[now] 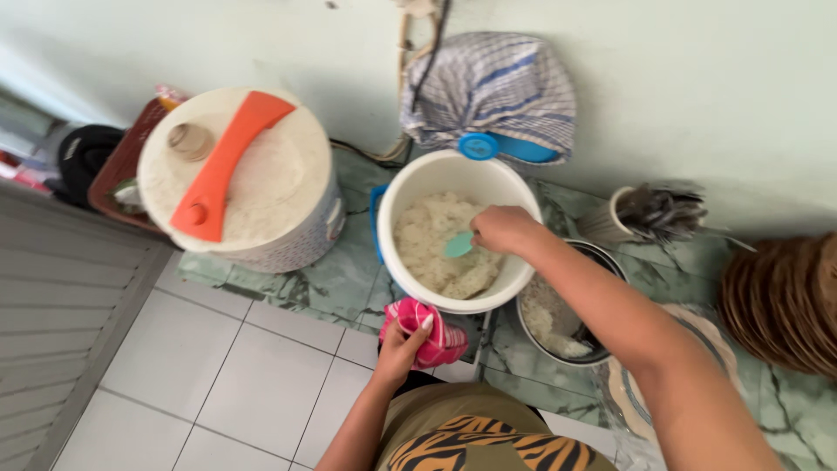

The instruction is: The person uses a plastic scoop to transfer rice from a large white insulated container into a metal pot, then covers the pot with a blue patterned cloth and a red checkered cloth.

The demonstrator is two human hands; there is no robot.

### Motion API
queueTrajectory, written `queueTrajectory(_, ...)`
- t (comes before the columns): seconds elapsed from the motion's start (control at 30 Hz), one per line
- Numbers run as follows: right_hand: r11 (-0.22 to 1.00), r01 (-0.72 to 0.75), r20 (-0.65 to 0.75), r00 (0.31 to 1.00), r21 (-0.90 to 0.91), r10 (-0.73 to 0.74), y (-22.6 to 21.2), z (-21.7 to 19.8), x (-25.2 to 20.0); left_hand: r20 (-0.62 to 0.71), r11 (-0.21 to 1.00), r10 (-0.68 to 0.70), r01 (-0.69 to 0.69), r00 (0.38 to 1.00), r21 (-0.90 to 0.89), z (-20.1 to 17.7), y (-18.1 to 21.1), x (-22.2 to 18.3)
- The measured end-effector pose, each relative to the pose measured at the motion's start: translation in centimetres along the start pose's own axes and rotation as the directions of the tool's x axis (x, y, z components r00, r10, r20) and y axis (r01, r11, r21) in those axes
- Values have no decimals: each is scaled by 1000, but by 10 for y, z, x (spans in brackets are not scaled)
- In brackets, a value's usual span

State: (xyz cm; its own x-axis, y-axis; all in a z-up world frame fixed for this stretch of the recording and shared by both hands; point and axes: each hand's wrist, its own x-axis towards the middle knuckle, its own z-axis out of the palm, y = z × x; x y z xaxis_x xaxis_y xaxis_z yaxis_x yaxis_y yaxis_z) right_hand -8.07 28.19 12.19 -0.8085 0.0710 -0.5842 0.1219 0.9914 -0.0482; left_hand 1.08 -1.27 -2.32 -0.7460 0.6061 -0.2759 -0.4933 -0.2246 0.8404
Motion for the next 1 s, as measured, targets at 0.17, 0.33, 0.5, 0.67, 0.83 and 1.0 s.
queueTrajectory(0.17,967,1,-140,990,253,35,46,-15,-80,114,977,-180,164,977,133,14,-5,-15)
queueTrajectory(0.33,918,-102,-23,993,383,119,107,-22,-191,298,968,-138,65,944,243,54,-14,-7)
queueTrajectory(0.5,870,-329,405,898,367,169,128,37,-208,303,911,-110,-26,947,412,90,-34,17)
queueTrajectory(0.67,986,-55,441,897,158,-21,128,115,-156,181,894,-191,95,965,437,119,-48,33)
queueTrajectory(0.83,995,-101,198,976,20,95,101,180,-127,95,839,-162,87,982,537,134,-48,40)
queueTrajectory(1.0,955,-276,31,961,110,274,77,199,-143,117,813,-111,23,987,581,137,-43,43)
